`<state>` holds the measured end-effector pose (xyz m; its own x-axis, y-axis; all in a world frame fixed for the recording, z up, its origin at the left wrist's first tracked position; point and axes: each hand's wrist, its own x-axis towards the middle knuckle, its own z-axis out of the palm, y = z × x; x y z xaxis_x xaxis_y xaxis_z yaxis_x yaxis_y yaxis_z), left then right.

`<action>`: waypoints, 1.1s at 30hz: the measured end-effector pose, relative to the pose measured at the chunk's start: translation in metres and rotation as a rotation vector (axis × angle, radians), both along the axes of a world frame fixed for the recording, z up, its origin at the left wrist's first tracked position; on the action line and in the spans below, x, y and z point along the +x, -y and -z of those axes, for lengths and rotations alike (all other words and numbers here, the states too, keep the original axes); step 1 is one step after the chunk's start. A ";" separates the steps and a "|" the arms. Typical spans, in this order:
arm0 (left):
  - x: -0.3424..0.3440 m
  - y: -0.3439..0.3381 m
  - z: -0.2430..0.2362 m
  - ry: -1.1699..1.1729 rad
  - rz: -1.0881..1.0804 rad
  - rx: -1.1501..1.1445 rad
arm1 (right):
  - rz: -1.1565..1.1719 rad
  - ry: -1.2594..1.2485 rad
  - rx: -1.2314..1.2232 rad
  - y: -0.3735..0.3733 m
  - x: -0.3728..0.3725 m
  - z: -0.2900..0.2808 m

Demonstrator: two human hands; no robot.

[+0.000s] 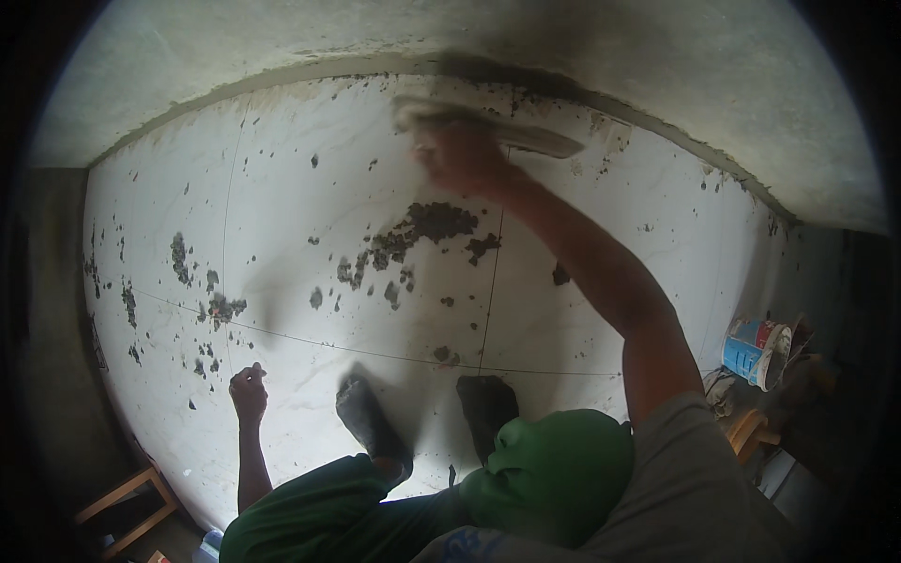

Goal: The person applies grout to the corner joints of a tiled floor using a trowel, periodically picking up more material from a container and wiping excess with a cloth.

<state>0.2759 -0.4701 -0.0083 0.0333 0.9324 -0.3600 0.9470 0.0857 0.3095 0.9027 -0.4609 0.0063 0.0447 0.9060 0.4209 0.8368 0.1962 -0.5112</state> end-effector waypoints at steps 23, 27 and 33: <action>0.062 -0.098 0.043 0.448 -0.093 0.107 | 0.248 0.390 -0.339 0.021 0.180 0.030; -0.035 -0.094 0.020 0.162 -0.093 0.188 | 0.313 0.497 -0.278 0.117 0.246 0.023; 0.052 -0.111 -0.023 0.262 0.112 0.146 | 0.187 0.392 -0.081 0.005 0.146 0.024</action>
